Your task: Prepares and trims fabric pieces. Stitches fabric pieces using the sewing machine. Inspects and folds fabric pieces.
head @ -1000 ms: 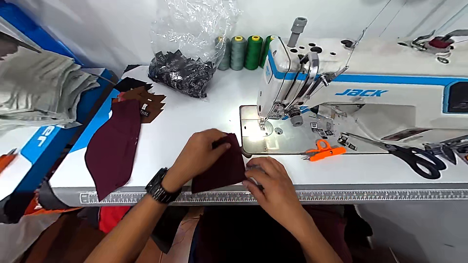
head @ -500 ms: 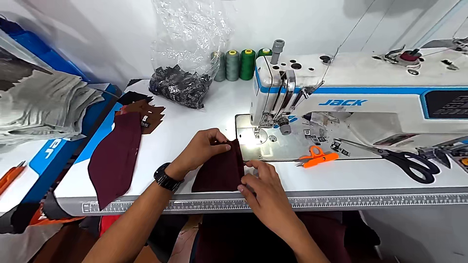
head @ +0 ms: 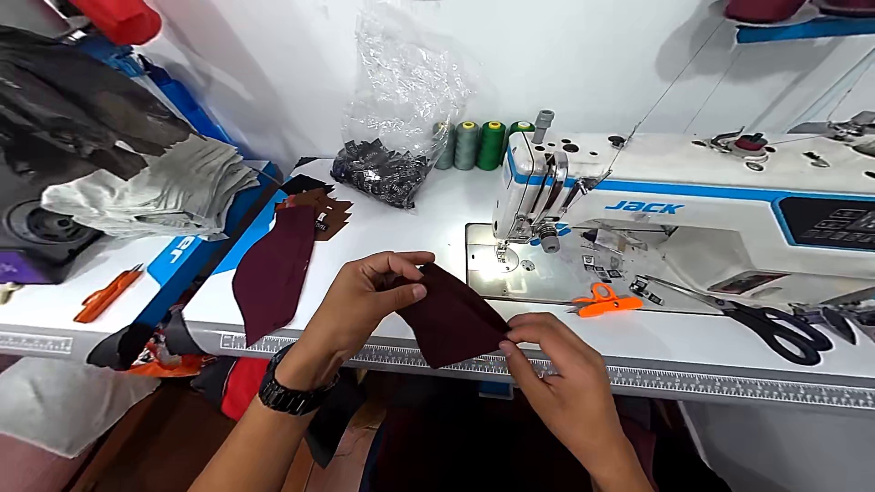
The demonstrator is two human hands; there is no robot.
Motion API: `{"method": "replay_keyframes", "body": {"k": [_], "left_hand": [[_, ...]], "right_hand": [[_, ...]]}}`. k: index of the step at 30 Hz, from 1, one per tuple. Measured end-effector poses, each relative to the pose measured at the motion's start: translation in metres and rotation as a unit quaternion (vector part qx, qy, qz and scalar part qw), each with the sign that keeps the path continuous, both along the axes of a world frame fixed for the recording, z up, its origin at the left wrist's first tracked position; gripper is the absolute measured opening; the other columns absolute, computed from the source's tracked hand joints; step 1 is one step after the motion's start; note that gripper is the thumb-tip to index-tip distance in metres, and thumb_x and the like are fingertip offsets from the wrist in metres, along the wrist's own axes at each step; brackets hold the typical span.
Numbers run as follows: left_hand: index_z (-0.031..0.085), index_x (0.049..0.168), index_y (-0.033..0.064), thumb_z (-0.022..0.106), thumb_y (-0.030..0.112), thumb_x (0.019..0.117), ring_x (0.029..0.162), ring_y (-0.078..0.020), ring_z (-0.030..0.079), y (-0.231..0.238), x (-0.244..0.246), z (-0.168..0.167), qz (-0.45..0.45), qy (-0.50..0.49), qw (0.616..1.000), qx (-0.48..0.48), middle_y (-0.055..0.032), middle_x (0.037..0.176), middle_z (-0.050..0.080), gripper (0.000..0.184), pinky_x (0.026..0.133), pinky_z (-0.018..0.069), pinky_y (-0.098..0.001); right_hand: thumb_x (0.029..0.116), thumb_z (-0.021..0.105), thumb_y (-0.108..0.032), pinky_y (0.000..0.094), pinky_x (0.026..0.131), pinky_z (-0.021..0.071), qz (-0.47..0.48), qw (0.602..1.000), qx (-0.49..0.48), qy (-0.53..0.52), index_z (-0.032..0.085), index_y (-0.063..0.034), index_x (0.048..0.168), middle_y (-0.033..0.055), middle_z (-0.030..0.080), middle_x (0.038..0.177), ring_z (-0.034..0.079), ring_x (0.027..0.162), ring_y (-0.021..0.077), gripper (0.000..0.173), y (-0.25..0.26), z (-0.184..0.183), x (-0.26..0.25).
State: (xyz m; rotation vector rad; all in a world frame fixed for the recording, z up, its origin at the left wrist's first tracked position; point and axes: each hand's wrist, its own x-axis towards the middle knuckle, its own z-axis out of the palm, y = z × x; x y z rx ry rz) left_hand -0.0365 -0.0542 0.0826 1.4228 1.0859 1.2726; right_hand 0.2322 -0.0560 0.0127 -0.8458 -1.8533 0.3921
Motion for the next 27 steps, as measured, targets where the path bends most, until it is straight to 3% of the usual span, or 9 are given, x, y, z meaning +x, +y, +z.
{"method": "replay_keyframes", "body": {"k": [1, 3, 6, 15, 18, 23, 25, 27], "left_hand": [[0.072, 0.097, 0.0039, 0.068, -0.011, 0.0878, 0.097, -0.0145, 0.072, -0.005, 0.0, 0.001, 0.001, -0.013, 1.0, -0.001, -0.009, 0.129, 0.07, 0.018, 0.079, 0.0605, -0.0276], [0.071, 0.103, 0.0055, 0.069, -0.011, 0.087, 0.085, -0.0129, 0.07, -0.013, -0.001, 0.002, 0.0, -0.039, 0.999, -0.001, -0.0083, 0.103, 0.073, 0.023, 0.075, 0.0608, -0.0273], [0.072, 0.108, 0.0071, 0.069, -0.009, 0.088, 0.079, -0.0106, 0.068, -0.025, -0.004, 0.003, -0.026, -0.061, 0.998, 0.011, -0.0061, 0.093, 0.072, 0.026, 0.074, 0.0602, -0.0258], [0.072, 0.092, 0.0081, 0.074, -0.003, 0.0884, 0.081, -0.0094, 0.069, -0.043, 0.01, 0.007, 0.05, -0.044, 0.993, 0.101, -0.004, 0.102, 0.073, 0.012, 0.07, 0.06, -0.0237], [0.07, 0.092, 0.0094, 0.074, -0.003, 0.0883, 0.08, -0.0085, 0.069, -0.044, 0.016, 0.009, 0.07, -0.051, 0.99, 0.112, -0.0033, 0.101, 0.073, 0.014, 0.069, 0.0598, -0.0229], [0.071, 0.094, 0.01, 0.074, -0.001, 0.0889, 0.079, -0.0081, 0.069, -0.045, 0.02, 0.006, 0.084, -0.047, 0.985, 0.141, -0.0026, 0.097, 0.073, 0.013, 0.069, 0.0593, -0.0218], [0.071, 0.095, 0.0109, 0.075, -0.001, 0.0883, 0.08, -0.0074, 0.069, -0.046, 0.025, 0.005, 0.096, -0.041, 0.982, 0.158, -0.0011, 0.097, 0.073, 0.014, 0.069, 0.0597, -0.0213], [0.072, 0.096, 0.0117, 0.076, 0.0, 0.0877, 0.08, -0.0076, 0.07, -0.047, 0.028, 0.005, 0.108, -0.04, 0.978, 0.173, -0.0004, 0.097, 0.074, 0.015, 0.07, 0.0604, -0.0213]], "right_hand": [[0.0958, 0.067, -0.021, 0.0209, 0.082, 0.0599, -0.002, 1.0, 0.015, 0.004, 0.073, -0.0127, 0.095, -0.0022, 0.07, 0.102, 0.068, 0.097, 0.0042, 0.01, -0.003, 0.004, 0.0], [0.0955, 0.067, -0.021, 0.0205, 0.082, 0.0594, 0.0, 1.0, 0.029, 0.006, 0.072, -0.0132, 0.095, -0.003, 0.07, 0.103, 0.067, 0.098, 0.0038, 0.009, -0.007, 0.011, 0.001], [0.0961, 0.067, -0.022, 0.024, 0.082, 0.0616, 0.025, 1.0, 0.004, 0.015, 0.072, -0.016, 0.097, -0.0051, 0.069, 0.104, 0.068, 0.098, 0.0054, 0.008, -0.013, 0.016, 0.003], [0.0965, 0.069, -0.026, 0.0281, 0.078, 0.0632, 0.095, 0.99, -0.07, 0.071, 0.072, -0.0179, 0.098, -0.003, 0.07, 0.103, 0.07, 0.092, 0.0112, 0.009, -0.025, 0.019, 0.007], [0.0961, 0.072, -0.028, 0.0265, 0.074, 0.0624, 0.111, 0.986, -0.078, 0.097, 0.072, -0.0168, 0.097, -0.0013, 0.071, 0.1, 0.07, 0.087, 0.0116, 0.012, -0.025, 0.018, 0.007], [0.0922, 0.076, -0.02, 0.0224, 0.067, 0.0609, 0.085, 0.979, -0.088, 0.162, 0.073, -0.0158, 0.098, -0.0001, 0.071, 0.1, 0.069, 0.078, 0.0095, 0.008, -0.03, 0.019, 0.003], [0.0915, 0.076, -0.017, 0.0211, 0.067, 0.06, 0.071, 0.974, -0.1, 0.191, 0.068, -0.0159, 0.101, -0.0005, 0.071, 0.099, 0.068, 0.077, 0.0082, 0.012, -0.034, 0.02, 0.002], [0.0923, 0.075, -0.015, 0.0222, 0.071, 0.06, 0.068, 0.968, -0.123, 0.208, 0.065, -0.0146, 0.113, 0.0005, 0.07, 0.098, 0.069, 0.081, 0.0095, 0.023, -0.037, 0.023, 0.001]]}}
